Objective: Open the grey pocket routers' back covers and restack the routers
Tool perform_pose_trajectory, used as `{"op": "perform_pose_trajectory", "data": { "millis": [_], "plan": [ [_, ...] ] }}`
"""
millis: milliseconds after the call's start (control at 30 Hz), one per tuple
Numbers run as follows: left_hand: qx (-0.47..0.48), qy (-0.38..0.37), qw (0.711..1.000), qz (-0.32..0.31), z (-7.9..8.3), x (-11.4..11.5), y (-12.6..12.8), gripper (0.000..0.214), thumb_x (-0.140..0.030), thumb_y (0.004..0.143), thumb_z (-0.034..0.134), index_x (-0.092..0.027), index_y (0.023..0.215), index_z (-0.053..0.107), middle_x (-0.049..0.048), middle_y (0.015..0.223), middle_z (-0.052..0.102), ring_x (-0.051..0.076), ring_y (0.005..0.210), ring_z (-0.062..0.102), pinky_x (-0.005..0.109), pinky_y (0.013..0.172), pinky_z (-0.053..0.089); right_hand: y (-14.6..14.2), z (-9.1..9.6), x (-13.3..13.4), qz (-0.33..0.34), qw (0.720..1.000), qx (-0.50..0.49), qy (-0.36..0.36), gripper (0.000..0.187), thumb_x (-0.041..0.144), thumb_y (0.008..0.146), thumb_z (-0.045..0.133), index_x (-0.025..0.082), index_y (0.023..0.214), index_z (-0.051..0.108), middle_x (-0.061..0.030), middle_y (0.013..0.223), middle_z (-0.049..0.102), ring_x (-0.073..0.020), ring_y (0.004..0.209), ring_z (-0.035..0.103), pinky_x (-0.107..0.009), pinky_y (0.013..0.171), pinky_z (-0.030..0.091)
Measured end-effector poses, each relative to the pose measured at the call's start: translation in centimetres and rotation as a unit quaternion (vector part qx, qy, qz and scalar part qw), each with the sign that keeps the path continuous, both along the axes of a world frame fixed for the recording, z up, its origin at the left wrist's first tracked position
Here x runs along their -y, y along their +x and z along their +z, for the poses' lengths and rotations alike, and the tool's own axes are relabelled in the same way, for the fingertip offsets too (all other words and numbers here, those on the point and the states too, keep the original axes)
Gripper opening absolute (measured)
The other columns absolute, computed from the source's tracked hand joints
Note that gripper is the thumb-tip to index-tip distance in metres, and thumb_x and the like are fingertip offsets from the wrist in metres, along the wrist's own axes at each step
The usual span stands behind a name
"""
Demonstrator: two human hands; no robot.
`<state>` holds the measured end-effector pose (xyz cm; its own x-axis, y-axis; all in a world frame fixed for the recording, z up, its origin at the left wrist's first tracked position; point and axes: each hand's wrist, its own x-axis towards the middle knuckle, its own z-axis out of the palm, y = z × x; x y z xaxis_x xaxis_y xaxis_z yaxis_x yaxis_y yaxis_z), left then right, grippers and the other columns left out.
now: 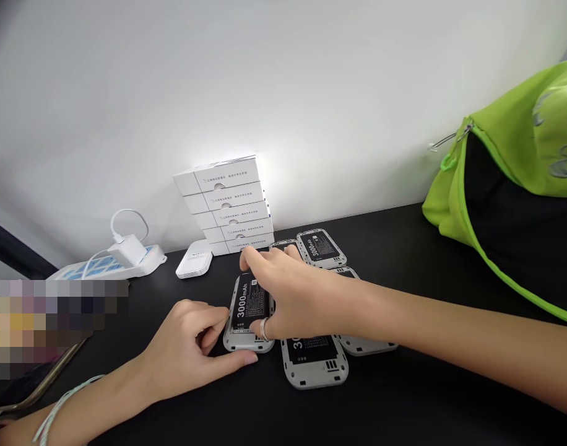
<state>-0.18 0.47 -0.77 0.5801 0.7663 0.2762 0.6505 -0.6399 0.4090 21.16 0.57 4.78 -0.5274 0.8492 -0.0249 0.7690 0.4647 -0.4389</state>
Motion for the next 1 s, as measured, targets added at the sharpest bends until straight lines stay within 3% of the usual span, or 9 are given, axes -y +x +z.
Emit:
{"op": "perform_pose_trajectory", "data": {
  "millis": [133, 267, 367, 500, 733, 867, 1000],
  "plan": [
    [0.006, -0.007, 1.0, 0.0, 0.0, 0.0, 0.0, 0.062, -0.049, 0.072, 0.075, -0.018, 0.052, 0.025, -0.0093, 0.044, 0.029, 0.006, 0.041, 0.027, 0.024, 0.044, 0.022, 0.6, 0.0, 0.2, 0.034, 0.999, 0.003, -0.02, 0.053, 0.054, 0.081, 0.06, 0.026, 0.124, 0.045, -0.0082, 0.114, 0.058, -0.0334, 0.108, 0.051, -0.042, 0.077, 0.048],
    [0.012, 0.001, 1.0, -0.002, 0.0, 0.1, 0.0, 0.06, -0.044, 0.071, 0.076, -0.018, 0.054, 0.025, -0.0089, 0.047, 0.033, 0.006, 0.043, 0.029, 0.023, 0.044, 0.023, 0.5, -0.7, 0.7, 0.105, 0.99, 0.057, 0.072, 0.073, 0.064, 0.078, 0.062, 0.018, 0.132, 0.047, -0.0123, 0.112, 0.061, -0.0353, 0.108, 0.054, -0.051, 0.092, 0.042],
    [0.01, 0.01, 1.0, -0.008, 0.0, 0.0, 0.1, 0.061, -0.049, 0.071, 0.076, -0.018, 0.053, 0.026, -0.0085, 0.047, 0.034, 0.006, 0.043, 0.03, 0.023, 0.044, 0.022, 0.2, -1.6, 0.9, 0.144, 0.973, 0.094, 0.152, 0.072, 0.063, 0.08, 0.063, 0.012, 0.13, 0.052, -0.0159, 0.112, 0.062, -0.0362, 0.106, 0.057, -0.055, 0.098, 0.035],
    [0.0, 0.009, 1.0, -0.008, 0.1, -0.1, 0.1, 0.061, -0.055, 0.072, 0.073, -0.018, 0.053, 0.028, -0.0079, 0.047, 0.034, 0.006, 0.043, 0.028, 0.024, 0.044, 0.02, -0.1, -2.0, 0.6, 0.184, 0.961, 0.097, 0.181, 0.073, 0.065, 0.081, 0.06, 0.01, 0.13, 0.055, -0.0189, 0.118, 0.06, -0.0365, 0.107, 0.056, -0.055, 0.098, 0.034],
    [0.051, -0.045, 0.997, -0.032, 0.3, -0.1, -0.3, 0.047, -0.038, 0.097, 0.036, -0.019, 0.054, 0.032, -0.0035, 0.048, 0.038, 0.01, 0.045, 0.035, 0.028, 0.049, 0.024, 0.0, -1.7, -0.6, 0.179, 0.974, 0.082, 0.114, 0.083, 0.068, 0.076, 0.062, 0.012, 0.136, 0.052, -0.0208, 0.126, 0.05, -0.039, 0.112, 0.047, -0.056, 0.094, 0.037],
    [0.095, -0.068, 0.993, -0.006, 0.0, -0.3, -0.6, 0.058, -0.041, 0.102, 0.02, -0.019, 0.051, 0.036, -0.0007, 0.048, 0.045, 0.012, 0.047, 0.044, 0.028, 0.051, 0.031, -0.4, -2.0, -0.8, 0.124, 0.992, 0.009, 0.035, 0.082, 0.065, 0.069, 0.069, 0.02, 0.135, 0.052, -0.0184, 0.132, 0.046, -0.041, 0.124, 0.036, -0.059, 0.098, 0.035],
    [0.118, -0.083, 0.989, 0.026, -0.3, -0.6, -0.7, 0.063, -0.045, 0.103, 0.017, -0.02, 0.048, 0.035, -0.0009, 0.045, 0.044, 0.013, 0.045, 0.047, 0.028, 0.05, 0.034, 0.3, -1.0, -1.0, 0.099, 0.993, -0.036, 0.049, 0.08, 0.063, 0.067, 0.071, 0.024, 0.134, 0.052, -0.0146, 0.136, 0.045, -0.0396, 0.128, 0.033, -0.059, 0.101, 0.033]
  ]
}}
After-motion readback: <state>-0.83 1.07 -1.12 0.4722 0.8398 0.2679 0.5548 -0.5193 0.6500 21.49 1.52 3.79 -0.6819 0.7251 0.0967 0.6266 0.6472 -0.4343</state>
